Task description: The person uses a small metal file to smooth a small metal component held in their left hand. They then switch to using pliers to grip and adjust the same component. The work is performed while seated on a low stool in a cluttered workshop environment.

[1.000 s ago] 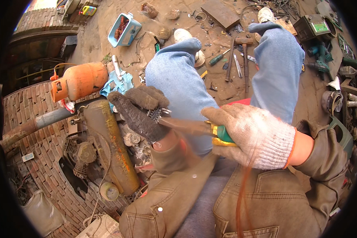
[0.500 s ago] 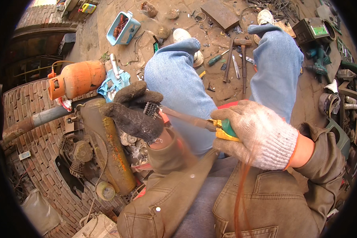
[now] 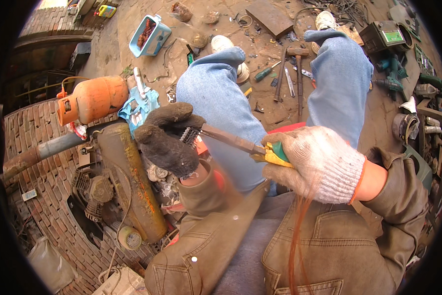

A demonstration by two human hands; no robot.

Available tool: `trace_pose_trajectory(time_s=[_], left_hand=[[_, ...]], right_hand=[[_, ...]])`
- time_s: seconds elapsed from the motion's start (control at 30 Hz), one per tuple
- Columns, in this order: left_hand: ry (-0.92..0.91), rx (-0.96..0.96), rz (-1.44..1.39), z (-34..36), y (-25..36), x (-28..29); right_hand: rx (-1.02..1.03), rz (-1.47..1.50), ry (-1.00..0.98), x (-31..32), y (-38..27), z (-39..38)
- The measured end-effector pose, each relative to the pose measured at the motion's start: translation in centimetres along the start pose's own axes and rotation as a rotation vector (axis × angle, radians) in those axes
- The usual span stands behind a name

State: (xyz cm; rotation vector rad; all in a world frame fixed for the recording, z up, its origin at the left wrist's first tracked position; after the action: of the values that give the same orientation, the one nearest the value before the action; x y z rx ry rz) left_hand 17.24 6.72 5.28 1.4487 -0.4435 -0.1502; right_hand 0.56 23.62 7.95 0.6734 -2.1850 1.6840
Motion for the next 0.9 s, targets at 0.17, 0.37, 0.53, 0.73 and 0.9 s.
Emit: trace_pose_trajectory(time_s=[0.17,0.37,0.53,0.73,0.9], left_hand=[[-0.007,0.006,0.023,0.0,0.1,-0.2],[-0.081,0.070,-0.131,-0.1,-0.3,-0.1],[-0.155,0.016,-0.138,0.2,-0.8,-0.1],[-0.148,0.005,-0.171,0.2,-1.0,-0.1],[-0.173,0.108,-0.167,0.3,-1.1,0.4]], right_hand=[[0.007,-0.070,0.027,0.0,-0.3,0.2],[-0.107,-0.121,-0.112,0.2,-0.3,0.2],[0.026,-0.084,-0.008,0.0,-0.3,0.2],[0.020,-0.088,-0.021,-0.2,0.2,0.0],[0.030,-0.016,-0.048,-0.1,0.2,0.0]])
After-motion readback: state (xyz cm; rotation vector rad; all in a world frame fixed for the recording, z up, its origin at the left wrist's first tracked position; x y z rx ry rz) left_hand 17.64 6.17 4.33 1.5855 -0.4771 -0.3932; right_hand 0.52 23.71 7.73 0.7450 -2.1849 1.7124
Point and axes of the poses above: each hand's wrist, its own z-axis towards the middle knuckle, its own x-axis out of the back of the hand, y = z × x, the point moved 1 cm from there along z, towards the middle knuckle, and after that the axes turned 6 degrees about x, right-handed, at the moved point
